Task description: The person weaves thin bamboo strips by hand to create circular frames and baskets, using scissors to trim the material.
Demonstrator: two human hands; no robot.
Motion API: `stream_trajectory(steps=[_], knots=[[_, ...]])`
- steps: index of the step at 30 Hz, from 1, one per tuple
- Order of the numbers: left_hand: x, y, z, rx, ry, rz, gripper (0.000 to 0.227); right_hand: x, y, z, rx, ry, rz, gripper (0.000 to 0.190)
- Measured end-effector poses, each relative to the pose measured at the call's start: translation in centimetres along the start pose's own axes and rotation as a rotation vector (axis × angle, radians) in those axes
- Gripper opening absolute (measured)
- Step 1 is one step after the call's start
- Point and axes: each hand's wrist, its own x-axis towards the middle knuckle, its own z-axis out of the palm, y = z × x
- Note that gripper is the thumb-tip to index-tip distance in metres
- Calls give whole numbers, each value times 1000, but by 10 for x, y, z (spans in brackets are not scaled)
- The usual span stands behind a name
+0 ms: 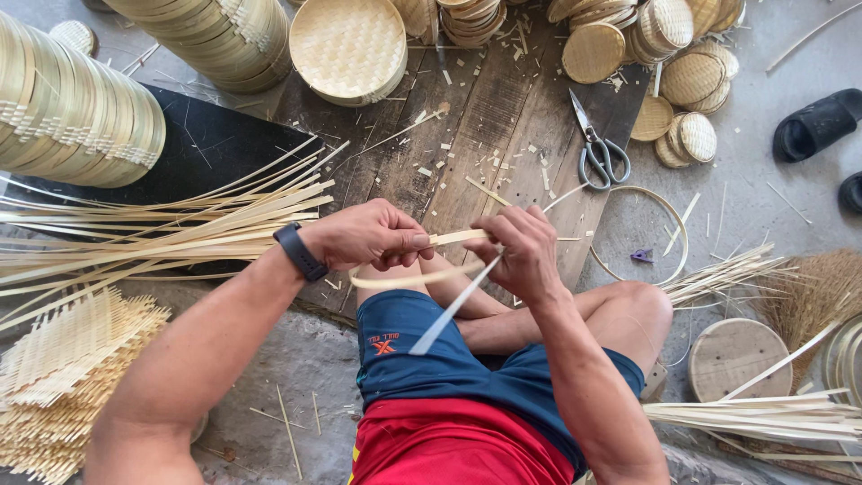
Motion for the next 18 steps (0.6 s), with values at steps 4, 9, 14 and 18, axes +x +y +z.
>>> stream_trajectory(steps=[4, 9, 14, 18], knots=[[0, -7, 6, -200, -6, 40, 28, -8, 13, 10, -14, 45, 72, 42], [5, -21, 13, -314, -22, 152, 29, -23, 20, 25, 110, 60, 176, 47], [1, -36, 13, -436, -37, 154, 26, -37, 39, 25, 24, 87, 159, 53], [3, -45, 12, -521, -57, 148, 25, -53, 47, 31, 340, 146, 494, 60]])
